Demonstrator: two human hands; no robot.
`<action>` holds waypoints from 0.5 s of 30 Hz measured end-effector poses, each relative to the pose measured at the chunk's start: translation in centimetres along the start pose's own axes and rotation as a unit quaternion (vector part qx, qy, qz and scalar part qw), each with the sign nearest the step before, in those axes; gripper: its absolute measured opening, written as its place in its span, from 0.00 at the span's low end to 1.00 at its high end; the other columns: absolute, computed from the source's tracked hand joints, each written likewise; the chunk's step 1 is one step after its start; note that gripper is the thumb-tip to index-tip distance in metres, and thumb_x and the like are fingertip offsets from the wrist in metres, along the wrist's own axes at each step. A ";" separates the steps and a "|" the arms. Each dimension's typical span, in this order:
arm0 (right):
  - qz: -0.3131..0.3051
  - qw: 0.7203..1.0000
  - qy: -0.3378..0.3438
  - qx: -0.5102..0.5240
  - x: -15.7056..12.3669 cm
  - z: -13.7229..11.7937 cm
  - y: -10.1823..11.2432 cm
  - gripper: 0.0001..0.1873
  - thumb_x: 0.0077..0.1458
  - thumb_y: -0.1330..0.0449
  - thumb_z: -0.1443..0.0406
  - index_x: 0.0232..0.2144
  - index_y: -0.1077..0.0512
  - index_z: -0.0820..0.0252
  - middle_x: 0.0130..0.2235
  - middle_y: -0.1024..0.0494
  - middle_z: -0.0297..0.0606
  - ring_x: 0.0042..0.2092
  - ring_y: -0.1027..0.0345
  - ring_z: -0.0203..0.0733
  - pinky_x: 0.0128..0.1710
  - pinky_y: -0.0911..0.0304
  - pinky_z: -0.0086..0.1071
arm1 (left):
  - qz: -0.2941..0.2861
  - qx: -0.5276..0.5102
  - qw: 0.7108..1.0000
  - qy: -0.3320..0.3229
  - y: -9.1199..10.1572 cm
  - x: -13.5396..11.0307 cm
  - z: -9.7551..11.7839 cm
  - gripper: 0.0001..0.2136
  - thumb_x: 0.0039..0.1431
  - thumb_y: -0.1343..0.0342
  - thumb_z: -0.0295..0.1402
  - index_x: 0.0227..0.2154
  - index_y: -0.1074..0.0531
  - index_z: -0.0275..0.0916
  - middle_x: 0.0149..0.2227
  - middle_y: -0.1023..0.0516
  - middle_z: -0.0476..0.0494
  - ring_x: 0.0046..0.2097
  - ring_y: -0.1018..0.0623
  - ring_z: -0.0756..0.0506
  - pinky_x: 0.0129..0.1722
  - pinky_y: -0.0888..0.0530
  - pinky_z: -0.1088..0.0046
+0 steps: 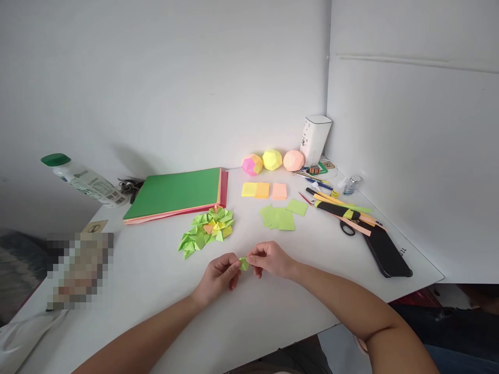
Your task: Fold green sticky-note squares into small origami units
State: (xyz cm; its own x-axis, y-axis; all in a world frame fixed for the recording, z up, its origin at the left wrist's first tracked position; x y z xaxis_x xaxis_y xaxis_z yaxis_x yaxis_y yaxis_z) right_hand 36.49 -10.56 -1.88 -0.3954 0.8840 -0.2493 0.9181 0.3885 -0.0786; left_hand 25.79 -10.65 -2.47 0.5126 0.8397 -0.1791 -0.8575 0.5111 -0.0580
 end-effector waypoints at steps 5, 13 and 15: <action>-0.009 1.000 0.008 0.017 -0.1 -0.4 -0.4 0.15 0.51 0.41 0.56 0.26 0.32 0.65 0.23 0.30 0.33 0.22 0.34 0.34 0.22 0.37 0.29 | -0.008 -0.025 0.999 0.033 -0.3 0.1 -0.4 0.17 0.53 0.47 0.47 0.22 0.37 0.37 0.16 0.35 0.54 0.16 0.34 0.54 0.17 0.37 0.78; -0.018 0.999 0.048 0.011 0.2 -0.7 -0.1 0.14 0.51 0.40 0.57 0.33 0.31 0.64 0.22 0.30 0.31 0.24 0.34 0.33 0.26 0.38 0.29 | -0.069 -0.052 0.996 0.032 -0.8 0.3 0.1 0.16 0.55 0.48 0.46 0.33 0.34 0.35 0.19 0.33 0.54 0.17 0.36 0.55 0.19 0.37 0.77; -0.020 0.999 0.037 0.027 0.3 -0.5 -0.1 0.14 0.50 0.39 0.57 0.31 0.32 0.64 0.22 0.30 0.31 0.23 0.34 0.33 0.26 0.37 0.29 | -0.084 -0.064 0.994 0.034 -0.8 0.3 0.1 0.15 0.55 0.48 0.45 0.33 0.34 0.36 0.19 0.34 0.54 0.17 0.36 0.55 0.19 0.38 0.78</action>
State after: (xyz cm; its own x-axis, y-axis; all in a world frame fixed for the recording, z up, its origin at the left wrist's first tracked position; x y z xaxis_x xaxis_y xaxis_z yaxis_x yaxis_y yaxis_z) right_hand 36.29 -10.21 -1.48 -0.4316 0.8854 -0.1727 0.9005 0.4117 -0.1401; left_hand 26.64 -10.78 -2.37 0.6480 0.7286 -0.2218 -0.7613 0.6111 -0.2169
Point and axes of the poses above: each hand's wrist, its own x-axis towards the middle knuckle, its own y-axis out of the back of the hand, z = x × y, the point moved 9 cm from there along x, towards the middle knuckle
